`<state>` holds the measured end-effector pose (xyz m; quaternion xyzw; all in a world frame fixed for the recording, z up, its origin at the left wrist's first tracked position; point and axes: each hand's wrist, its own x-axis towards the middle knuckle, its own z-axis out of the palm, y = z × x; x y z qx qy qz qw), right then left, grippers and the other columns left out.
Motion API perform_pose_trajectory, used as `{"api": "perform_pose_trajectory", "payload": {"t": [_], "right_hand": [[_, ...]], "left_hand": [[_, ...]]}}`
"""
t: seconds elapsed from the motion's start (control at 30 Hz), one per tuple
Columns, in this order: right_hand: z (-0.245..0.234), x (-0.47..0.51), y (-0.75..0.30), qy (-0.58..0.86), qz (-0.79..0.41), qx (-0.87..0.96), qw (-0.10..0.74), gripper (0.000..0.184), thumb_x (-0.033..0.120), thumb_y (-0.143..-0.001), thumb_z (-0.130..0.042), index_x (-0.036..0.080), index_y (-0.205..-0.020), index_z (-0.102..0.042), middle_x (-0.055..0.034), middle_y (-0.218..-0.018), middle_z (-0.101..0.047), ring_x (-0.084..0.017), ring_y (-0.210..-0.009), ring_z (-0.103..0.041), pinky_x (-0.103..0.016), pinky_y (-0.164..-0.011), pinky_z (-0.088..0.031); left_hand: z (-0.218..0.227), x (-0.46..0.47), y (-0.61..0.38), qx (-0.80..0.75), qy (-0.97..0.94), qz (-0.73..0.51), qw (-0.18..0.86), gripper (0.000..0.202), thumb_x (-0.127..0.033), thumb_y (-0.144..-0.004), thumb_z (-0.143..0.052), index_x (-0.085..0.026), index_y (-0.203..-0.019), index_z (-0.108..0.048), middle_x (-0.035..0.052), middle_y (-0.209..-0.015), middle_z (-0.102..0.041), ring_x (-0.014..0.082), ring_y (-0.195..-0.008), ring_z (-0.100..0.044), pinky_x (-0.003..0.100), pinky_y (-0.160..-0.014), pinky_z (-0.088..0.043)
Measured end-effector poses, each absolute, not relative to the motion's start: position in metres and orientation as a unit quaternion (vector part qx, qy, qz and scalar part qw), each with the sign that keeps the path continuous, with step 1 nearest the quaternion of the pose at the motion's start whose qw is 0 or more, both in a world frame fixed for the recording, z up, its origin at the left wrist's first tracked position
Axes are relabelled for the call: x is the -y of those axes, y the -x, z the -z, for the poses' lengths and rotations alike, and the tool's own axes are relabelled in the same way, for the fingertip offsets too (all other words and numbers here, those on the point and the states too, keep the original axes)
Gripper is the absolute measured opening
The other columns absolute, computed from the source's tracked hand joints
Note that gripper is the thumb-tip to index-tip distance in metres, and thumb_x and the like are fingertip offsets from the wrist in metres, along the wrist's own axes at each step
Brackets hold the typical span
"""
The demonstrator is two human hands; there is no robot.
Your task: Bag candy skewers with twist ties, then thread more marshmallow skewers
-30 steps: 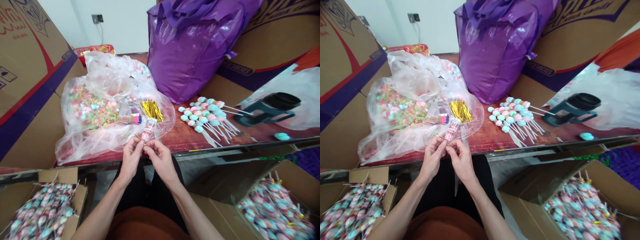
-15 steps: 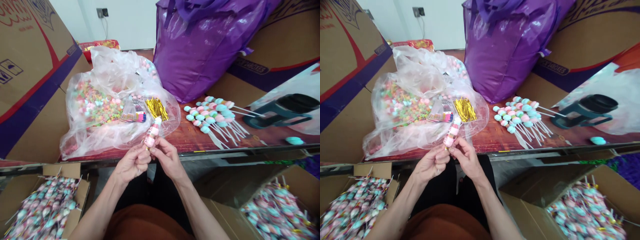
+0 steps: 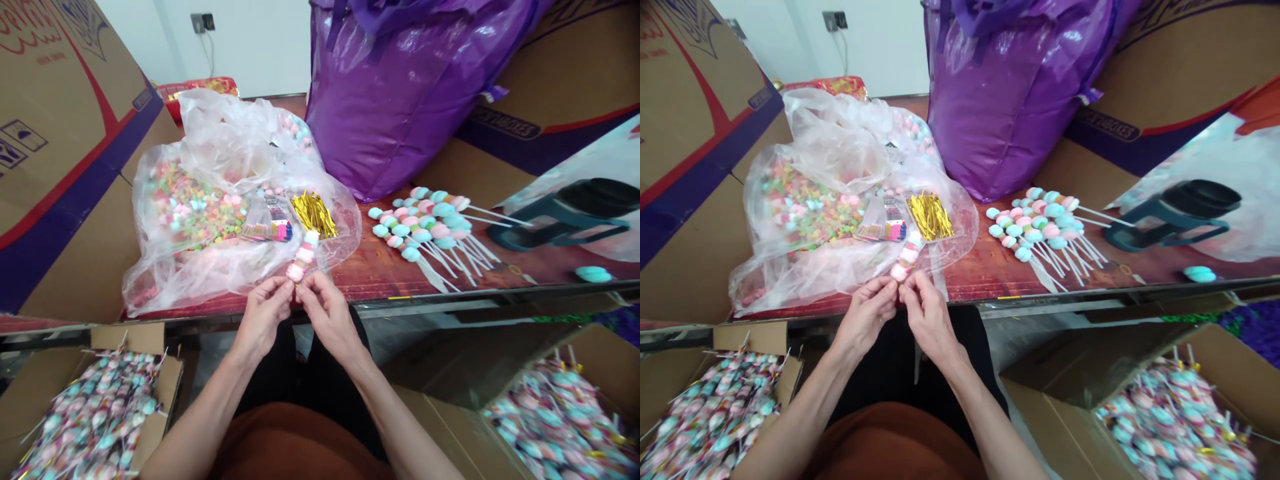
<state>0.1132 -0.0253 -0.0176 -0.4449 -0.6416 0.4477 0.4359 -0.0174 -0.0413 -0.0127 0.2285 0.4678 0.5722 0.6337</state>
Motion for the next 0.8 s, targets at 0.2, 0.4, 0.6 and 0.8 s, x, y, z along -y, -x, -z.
{"api": "perform_pose_trajectory", "payload": {"t": [0.2, 0.4, 0.6, 0.8], "right_hand": [[0.024, 0.025, -0.119, 0.391, -0.157, 0.765, 0.487, 0.027, 0.016, -0.099, -0.05, 0.024, -0.113, -0.071, -0.0089, -0.103, -0.072, -0.021, -0.093, -0.067, -0.034, -0.081, -0.05], [0.024, 0.02, -0.12, 0.339, -0.002, 0.81, 0.478, 0.02, 0.012, -0.095, -0.058, 0.024, -0.104, -0.073, -0.0072, -0.093, -0.074, -0.02, -0.08, -0.063, -0.034, -0.071, -0.04], [0.019, 0.027, -0.105, 0.419, -0.104, 0.743, 0.512, 0.02, 0.014, -0.097, -0.049, 0.021, -0.084, -0.062, -0.0045, -0.075, -0.064, -0.019, -0.072, -0.056, -0.034, -0.071, -0.04], [-0.008, 0.036, -0.123, 0.462, -0.288, 0.664, 0.512, 0.015, 0.021, -0.097, -0.052, 0.022, -0.085, -0.06, -0.0002, -0.077, -0.063, -0.016, -0.07, -0.059, -0.029, -0.067, -0.045]], "left_hand": [[0.004, 0.036, 0.024, -0.416, -0.095, -0.546, 0.721, 0.046, -0.026, -0.054, -0.096, -0.011, -0.081, -0.062, -0.0073, -0.061, -0.05, -0.0016, -0.044, -0.029, 0.011, -0.041, -0.021], [-0.004, 0.043, 0.017, -0.365, -0.069, -0.536, 0.758, 0.043, -0.023, -0.058, -0.094, -0.013, -0.08, -0.059, -0.0072, -0.065, -0.051, -0.0018, -0.045, -0.033, 0.01, -0.041, -0.022], [0.005, 0.041, 0.011, -0.365, -0.113, -0.543, 0.747, 0.037, -0.032, -0.064, -0.092, -0.017, -0.086, -0.066, -0.0036, -0.071, -0.058, 0.0059, -0.058, -0.051, 0.017, -0.054, -0.041], [-0.015, 0.045, 0.014, -0.377, -0.262, -0.58, 0.673, 0.047, -0.064, -0.071, -0.078, -0.019, -0.084, -0.075, 0.0063, -0.092, -0.066, 0.0181, -0.084, -0.059, 0.032, -0.082, -0.05]]}}
